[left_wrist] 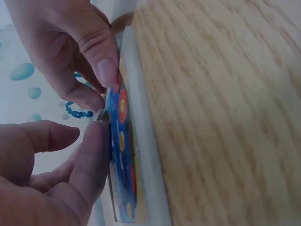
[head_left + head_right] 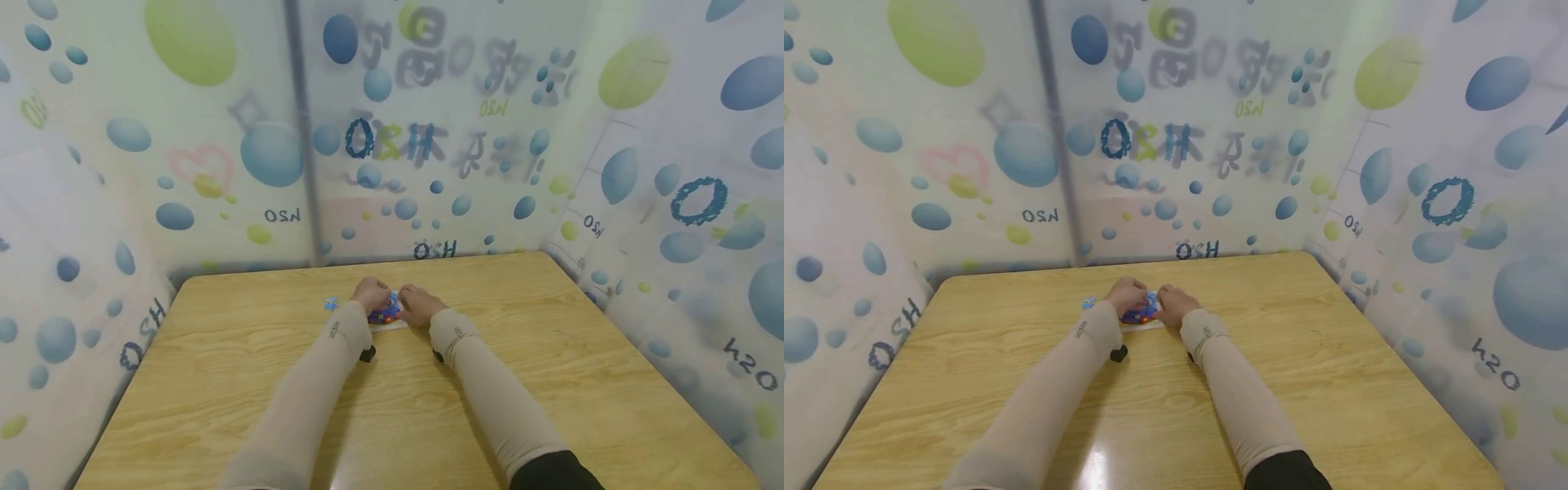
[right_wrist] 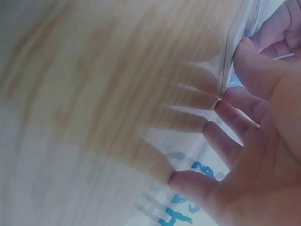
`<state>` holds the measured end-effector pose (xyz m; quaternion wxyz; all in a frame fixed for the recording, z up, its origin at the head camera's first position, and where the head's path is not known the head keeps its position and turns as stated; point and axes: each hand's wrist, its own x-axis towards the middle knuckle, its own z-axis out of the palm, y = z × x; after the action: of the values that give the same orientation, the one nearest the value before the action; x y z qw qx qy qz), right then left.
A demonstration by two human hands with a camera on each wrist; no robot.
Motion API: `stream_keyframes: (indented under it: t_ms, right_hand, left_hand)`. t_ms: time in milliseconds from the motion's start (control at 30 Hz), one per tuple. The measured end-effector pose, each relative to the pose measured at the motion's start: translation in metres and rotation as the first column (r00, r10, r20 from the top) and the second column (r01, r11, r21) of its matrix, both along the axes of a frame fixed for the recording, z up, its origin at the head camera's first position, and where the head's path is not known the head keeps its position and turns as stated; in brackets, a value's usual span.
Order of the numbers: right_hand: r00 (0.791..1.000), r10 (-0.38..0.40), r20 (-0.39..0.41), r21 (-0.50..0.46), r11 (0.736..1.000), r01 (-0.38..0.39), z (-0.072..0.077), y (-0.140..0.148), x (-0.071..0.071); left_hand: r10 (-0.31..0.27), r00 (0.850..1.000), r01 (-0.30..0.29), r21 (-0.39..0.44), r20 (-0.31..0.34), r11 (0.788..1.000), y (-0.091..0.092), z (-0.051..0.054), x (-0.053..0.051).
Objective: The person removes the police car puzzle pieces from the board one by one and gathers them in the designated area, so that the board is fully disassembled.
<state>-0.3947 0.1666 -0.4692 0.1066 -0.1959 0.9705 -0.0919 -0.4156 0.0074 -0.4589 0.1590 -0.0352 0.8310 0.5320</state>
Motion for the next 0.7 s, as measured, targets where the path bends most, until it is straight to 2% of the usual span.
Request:
stream_keyframes:
  t_ms: [100,300,467,700]
  right_hand:
    - [1.000,-0.004,-0.007,0.001,1.000,0.004,-0.001,-0.002,0.001]
    - [0.999,0.027,-0.024,0.007,1.000,-0.026,-0.001,-0.004,0.000]
    - [0.999,0.042,-0.023,0.005,0.999,-0.042,-0.002,-0.004,0.000]
    - [0.998,0.048,-0.028,-0.008,0.999,-0.048,0.000,0.000,0.001]
  left_hand:
    - [0.035,0.999,-0.035,0.000,-0.019,0.999,0.000,-0.002,-0.001]
    - [0.079,0.995,-0.074,0.082,-0.054,0.994,-0.004,-0.004,0.004]
    - [0.071,0.996,-0.062,0.167,-0.051,0.984,-0.010,0.000,0.011]
    - [0.050,0.999,-0.046,0.188,-0.016,0.981,-0.018,-0.002,0.004]
